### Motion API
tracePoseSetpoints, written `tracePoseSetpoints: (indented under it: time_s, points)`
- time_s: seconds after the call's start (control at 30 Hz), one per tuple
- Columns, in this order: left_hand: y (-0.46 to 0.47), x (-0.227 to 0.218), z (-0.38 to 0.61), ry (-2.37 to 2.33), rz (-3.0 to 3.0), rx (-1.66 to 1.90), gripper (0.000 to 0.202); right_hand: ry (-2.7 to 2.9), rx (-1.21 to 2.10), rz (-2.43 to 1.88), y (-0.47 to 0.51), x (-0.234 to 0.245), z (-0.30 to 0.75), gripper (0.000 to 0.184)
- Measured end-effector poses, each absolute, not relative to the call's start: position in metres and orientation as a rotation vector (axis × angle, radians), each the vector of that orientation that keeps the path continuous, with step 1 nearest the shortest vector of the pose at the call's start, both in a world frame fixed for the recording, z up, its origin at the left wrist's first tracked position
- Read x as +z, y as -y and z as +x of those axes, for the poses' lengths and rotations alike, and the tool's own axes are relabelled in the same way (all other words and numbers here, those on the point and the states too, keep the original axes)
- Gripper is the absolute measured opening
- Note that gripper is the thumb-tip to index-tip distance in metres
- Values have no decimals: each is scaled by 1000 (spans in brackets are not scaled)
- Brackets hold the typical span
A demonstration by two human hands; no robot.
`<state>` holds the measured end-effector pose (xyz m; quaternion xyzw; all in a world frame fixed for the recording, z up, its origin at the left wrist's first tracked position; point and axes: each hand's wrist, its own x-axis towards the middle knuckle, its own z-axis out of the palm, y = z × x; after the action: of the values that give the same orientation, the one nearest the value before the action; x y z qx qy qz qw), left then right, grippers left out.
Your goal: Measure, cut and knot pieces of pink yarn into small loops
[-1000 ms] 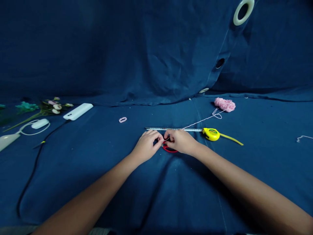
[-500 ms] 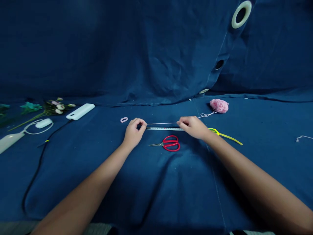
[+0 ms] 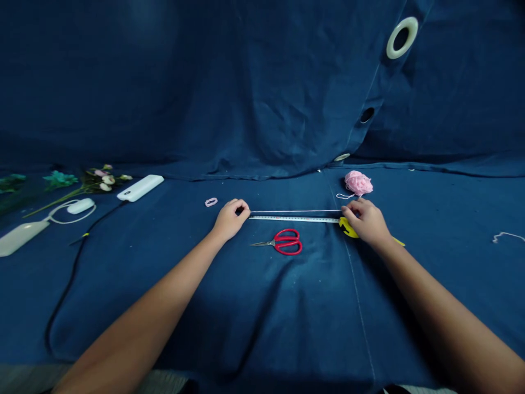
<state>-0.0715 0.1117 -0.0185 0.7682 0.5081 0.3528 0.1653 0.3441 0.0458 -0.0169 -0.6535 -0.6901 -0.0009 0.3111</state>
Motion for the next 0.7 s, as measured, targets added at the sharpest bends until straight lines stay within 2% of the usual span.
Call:
tracePoseSetpoints:
  time_s: [0.37,0.57,0.7]
  points:
    - [-109,-18,-72,-1510,2234,993,9,1752,179,-1777,-45,-19,344,22]
    - [-106,-17,-71,-1531,2243,1012,9,1703,251,-1814,-44,-18,344,22]
    - [-106,-16,-70,-1566,2224,1017,11,1772,129,-1665,-40,-12,340,24]
